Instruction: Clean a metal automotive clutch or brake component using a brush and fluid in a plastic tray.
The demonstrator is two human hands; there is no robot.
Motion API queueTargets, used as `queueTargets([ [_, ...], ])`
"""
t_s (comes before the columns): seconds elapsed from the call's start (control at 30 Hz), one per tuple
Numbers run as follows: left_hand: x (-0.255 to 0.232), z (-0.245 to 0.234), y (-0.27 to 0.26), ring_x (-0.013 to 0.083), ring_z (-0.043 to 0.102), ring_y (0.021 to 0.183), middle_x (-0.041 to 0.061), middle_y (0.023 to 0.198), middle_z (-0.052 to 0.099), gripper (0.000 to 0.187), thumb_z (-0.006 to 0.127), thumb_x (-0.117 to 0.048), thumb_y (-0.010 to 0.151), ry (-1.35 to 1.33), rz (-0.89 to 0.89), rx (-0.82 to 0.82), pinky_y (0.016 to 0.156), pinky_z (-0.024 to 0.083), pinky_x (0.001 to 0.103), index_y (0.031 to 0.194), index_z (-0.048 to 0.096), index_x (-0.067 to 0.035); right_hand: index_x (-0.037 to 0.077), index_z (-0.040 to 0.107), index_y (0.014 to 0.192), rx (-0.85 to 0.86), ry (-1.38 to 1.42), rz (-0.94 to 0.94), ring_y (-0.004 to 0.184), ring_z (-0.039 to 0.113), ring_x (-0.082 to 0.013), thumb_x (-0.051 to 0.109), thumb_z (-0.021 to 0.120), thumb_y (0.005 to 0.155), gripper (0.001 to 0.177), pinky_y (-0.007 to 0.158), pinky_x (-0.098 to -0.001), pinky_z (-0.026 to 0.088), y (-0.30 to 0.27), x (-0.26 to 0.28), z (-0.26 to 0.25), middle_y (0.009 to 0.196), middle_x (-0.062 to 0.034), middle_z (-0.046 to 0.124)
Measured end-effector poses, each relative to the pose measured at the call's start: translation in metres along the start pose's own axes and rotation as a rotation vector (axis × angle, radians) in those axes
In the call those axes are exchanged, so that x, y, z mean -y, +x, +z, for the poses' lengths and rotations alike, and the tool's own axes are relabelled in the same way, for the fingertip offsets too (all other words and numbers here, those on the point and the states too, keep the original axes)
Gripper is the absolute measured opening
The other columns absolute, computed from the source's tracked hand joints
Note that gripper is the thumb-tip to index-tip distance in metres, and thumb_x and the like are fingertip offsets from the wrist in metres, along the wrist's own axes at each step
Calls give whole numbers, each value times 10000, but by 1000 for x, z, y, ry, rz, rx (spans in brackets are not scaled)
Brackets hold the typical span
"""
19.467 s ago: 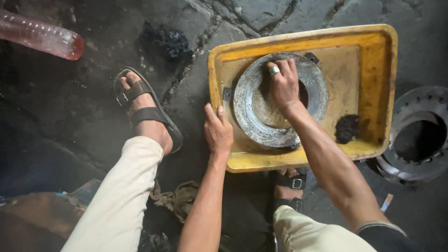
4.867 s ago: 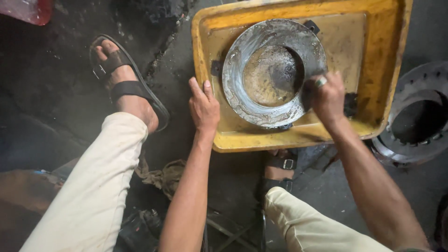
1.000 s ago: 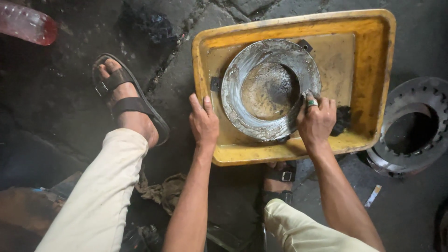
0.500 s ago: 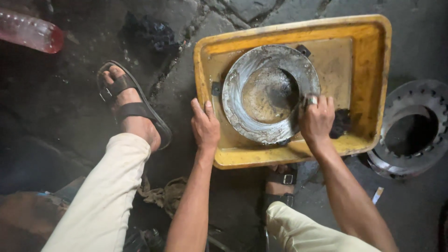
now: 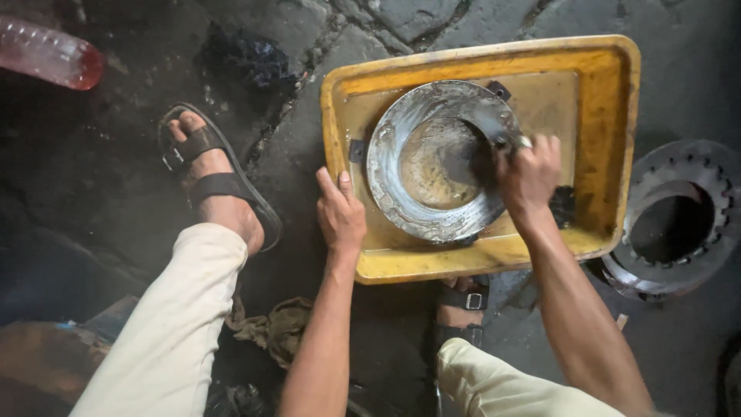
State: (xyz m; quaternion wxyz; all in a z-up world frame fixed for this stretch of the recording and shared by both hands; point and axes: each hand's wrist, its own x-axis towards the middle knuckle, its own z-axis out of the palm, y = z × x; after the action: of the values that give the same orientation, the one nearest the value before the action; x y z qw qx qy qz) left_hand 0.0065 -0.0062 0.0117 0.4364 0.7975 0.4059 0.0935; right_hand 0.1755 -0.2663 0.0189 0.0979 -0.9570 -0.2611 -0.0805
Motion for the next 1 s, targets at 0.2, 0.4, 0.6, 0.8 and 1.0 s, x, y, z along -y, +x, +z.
queueTargets([
  [0.2,-2,-4,0,539,661,888,346,951,686,416,457,-334,1093,50,-19,-10,691,488,588,1360,457,-14,3,706,878,-78,-30,-17,1012,577,-365,154,834,859,199,846,-470,497,33,15,29,1008,-177,624],
  [0.4,0,-5,-3,542,656,887,344,948,685,397,459,-318,1096,8,23,8,687,478,591,1339,454,-4,5,708,887,-195,92,-122,1010,589,-355,93,795,840,133,842,-464,502,67,51,27,1002,-162,640],
  [0.6,-3,-12,-5,538,657,862,340,897,683,404,466,-334,1079,14,-81,53,674,472,596,1336,461,-22,31,710,889,-188,-69,118,922,578,-269,97,775,977,128,788,-441,498,28,-14,17,929,-125,638],
  [0.8,-4,-5,2,530,663,844,332,898,689,432,463,-362,1079,12,-24,3,637,491,587,1353,457,-28,48,749,990,-149,-47,31,913,577,-301,126,792,1007,90,744,-427,490,17,-5,30,941,-140,616],
  [1.0,7,0,-4,538,657,856,343,894,689,448,463,-365,1079,34,-61,45,652,474,601,1372,458,-26,59,765,1050,-126,91,-36,997,588,-347,109,810,968,105,850,-455,509,14,8,6,1032,-142,626],
])
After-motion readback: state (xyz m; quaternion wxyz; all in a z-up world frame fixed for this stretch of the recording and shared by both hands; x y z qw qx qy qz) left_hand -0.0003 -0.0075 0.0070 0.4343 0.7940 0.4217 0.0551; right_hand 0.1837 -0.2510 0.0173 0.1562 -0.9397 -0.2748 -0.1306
